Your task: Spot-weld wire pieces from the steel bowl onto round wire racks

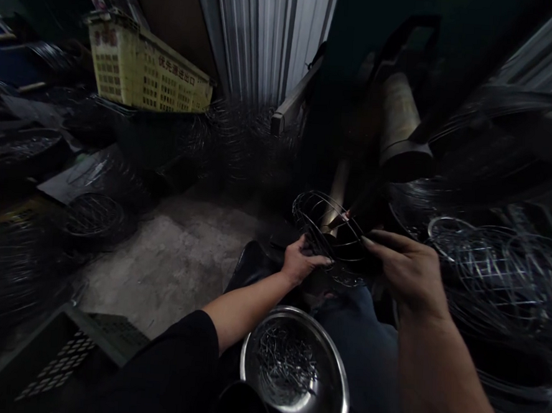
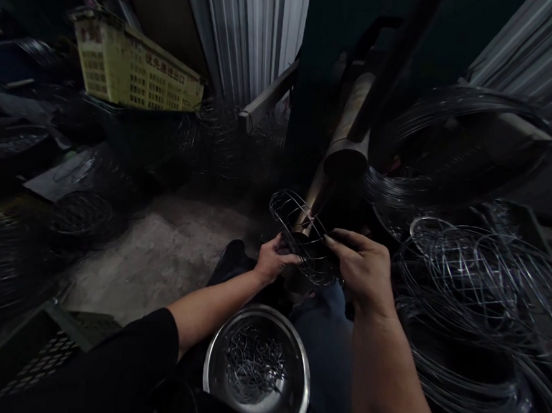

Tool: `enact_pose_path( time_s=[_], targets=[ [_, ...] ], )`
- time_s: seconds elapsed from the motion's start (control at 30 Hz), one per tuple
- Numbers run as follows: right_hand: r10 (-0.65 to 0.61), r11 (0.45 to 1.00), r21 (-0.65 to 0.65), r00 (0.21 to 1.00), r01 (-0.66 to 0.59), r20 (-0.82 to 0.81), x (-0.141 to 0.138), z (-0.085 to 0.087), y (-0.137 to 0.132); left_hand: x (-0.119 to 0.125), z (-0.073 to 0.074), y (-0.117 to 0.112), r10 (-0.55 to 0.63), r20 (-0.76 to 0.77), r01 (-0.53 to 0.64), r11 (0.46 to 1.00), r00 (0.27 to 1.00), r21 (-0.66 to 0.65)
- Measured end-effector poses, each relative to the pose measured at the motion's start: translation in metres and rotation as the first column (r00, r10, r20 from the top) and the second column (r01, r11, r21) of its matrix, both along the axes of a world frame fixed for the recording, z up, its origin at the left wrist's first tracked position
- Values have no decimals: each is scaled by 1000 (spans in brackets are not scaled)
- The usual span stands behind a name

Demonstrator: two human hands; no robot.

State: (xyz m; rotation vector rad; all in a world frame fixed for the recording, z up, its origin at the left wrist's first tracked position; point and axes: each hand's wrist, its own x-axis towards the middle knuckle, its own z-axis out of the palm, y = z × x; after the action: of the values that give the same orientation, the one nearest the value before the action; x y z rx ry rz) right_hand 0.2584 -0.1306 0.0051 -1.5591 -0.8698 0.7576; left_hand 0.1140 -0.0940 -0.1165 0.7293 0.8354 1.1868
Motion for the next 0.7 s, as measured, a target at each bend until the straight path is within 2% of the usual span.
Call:
enact_pose_path(
  time_s=[0.13, 0.27, 0.4, 0.53, 0.7],
  targets=[
    [1, 1000, 24, 1000, -1, 28, -3, 3, 11, 2, -3, 2, 20, -63, -21, 1000, 998, -4],
    [-38, 999, 0, 999, 38, -13, -5, 8, 9, 3, -7, -3, 1, -61, -4, 999, 998, -36],
    [30, 997, -71, 994, -37, -106, 4, 9, -4, 3, -7, -11, -40, -93, 33, 996, 995, -78],
    [63, 988, -126, 981, -87, -183, 15, 5, -15, 2, -4, -13, -37, -65, 30, 994, 997, -104],
    [52, 996, -62, 986, -62, -157, 8, 10, -2, 5, 7, -10, -8, 3, 8, 988, 1000, -155]
  ],
)
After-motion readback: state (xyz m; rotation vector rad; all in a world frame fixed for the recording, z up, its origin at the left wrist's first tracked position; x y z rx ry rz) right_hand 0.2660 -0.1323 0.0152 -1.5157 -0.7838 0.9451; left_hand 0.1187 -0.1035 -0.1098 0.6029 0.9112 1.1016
